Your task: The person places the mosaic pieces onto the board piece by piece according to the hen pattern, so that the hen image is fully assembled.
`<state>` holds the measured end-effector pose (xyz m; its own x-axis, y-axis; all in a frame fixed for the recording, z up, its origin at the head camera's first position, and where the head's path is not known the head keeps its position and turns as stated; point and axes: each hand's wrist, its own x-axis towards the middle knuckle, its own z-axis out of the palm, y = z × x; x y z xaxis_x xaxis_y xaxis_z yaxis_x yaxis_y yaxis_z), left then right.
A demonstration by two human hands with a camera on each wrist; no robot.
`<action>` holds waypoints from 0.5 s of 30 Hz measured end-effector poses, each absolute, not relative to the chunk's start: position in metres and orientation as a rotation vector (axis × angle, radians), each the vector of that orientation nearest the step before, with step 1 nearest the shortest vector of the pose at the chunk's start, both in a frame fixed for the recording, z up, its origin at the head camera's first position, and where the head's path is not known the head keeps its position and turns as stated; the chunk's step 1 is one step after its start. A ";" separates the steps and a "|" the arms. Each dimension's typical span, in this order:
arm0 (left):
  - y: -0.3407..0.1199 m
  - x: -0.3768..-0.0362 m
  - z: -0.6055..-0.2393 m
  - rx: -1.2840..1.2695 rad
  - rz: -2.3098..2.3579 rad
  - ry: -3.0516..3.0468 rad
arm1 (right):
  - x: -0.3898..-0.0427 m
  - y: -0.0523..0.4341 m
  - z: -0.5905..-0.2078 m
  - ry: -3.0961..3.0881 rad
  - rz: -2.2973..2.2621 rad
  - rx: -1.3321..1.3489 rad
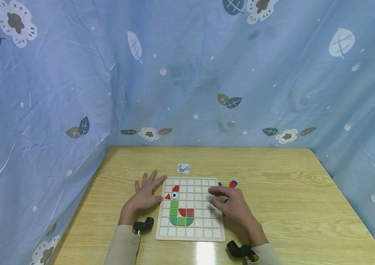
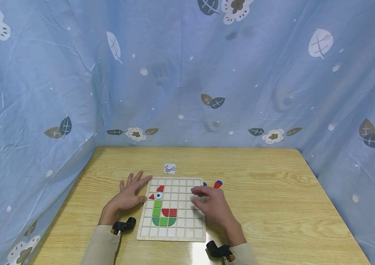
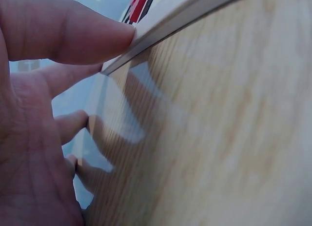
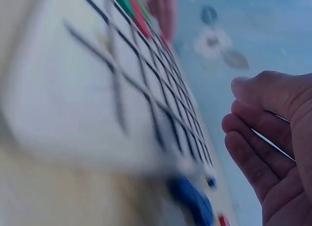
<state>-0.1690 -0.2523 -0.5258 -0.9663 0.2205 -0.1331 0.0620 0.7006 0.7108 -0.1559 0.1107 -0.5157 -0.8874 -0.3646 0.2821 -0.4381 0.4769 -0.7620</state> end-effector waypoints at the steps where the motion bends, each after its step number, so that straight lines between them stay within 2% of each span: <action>1: -0.252 -0.169 -0.526 0.230 1.116 2.702 | -0.159 0.118 -0.516 -2.617 1.375 0.696; 9: -0.252 -0.169 -0.525 0.248 1.113 2.708 | -0.178 0.161 -0.516 -2.671 1.339 0.474; 15: -0.253 -0.168 -0.525 0.259 1.100 2.706 | -0.185 0.172 -0.522 -2.721 1.358 0.432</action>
<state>-0.1681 -0.2532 -0.5249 -0.9628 0.2393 -0.1257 0.0837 0.7060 0.7032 -0.1848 0.1723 -0.5220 -0.9580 -0.2182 0.1860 -0.2798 0.5699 -0.7726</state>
